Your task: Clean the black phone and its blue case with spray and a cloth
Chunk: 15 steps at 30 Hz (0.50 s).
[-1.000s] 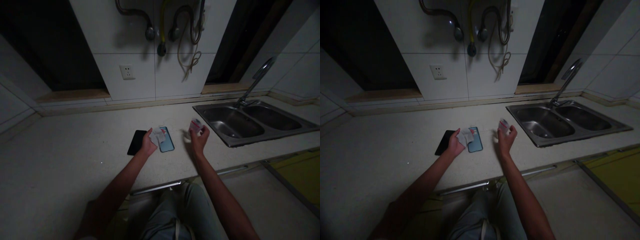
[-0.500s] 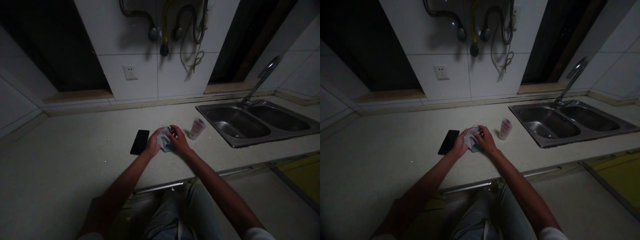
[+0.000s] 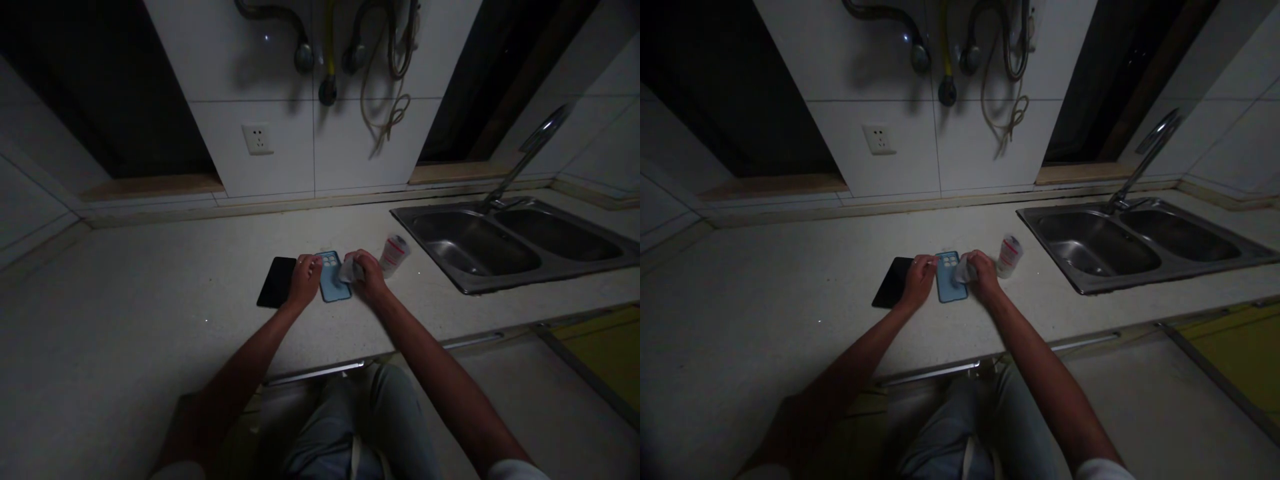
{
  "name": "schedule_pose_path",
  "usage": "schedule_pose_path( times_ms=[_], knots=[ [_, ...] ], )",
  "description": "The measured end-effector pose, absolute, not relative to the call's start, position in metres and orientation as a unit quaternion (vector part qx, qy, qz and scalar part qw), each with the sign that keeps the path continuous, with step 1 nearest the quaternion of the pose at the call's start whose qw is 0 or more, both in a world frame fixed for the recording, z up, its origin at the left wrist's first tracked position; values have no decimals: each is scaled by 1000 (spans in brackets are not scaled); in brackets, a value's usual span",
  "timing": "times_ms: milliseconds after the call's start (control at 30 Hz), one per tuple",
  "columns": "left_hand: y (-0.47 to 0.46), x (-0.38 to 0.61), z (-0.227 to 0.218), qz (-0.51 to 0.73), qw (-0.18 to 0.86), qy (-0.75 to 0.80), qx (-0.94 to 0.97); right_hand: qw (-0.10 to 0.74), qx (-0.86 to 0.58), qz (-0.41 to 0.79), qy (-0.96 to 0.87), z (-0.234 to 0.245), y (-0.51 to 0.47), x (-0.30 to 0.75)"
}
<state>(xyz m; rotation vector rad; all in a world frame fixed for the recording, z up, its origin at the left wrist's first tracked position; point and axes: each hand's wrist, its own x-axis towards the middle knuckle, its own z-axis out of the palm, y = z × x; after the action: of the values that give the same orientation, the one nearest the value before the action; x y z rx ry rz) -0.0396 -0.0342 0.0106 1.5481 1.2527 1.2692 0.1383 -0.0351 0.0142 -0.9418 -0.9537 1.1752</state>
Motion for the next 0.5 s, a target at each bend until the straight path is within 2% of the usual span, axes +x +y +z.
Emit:
schedule_pose_path(
  times_ms=[100, 200, 333, 500],
  knots=[
    [-39, -46, 15, 337, 141, 562, 742, 643, -422, 509, -387, 13, -32, 137],
    [-47, -44, 18, 194, 24, 607, 770, 661, -451, 474, -367, 8, -31, 135],
    [-51, -39, 21, 142, -1, 602, 786, 647, -502, 371, -438, 4, -34, 132],
    [-44, -44, 25, 206, 101, 627, 744, 635, -510, 356, -458, 2, -35, 131]
  ],
)
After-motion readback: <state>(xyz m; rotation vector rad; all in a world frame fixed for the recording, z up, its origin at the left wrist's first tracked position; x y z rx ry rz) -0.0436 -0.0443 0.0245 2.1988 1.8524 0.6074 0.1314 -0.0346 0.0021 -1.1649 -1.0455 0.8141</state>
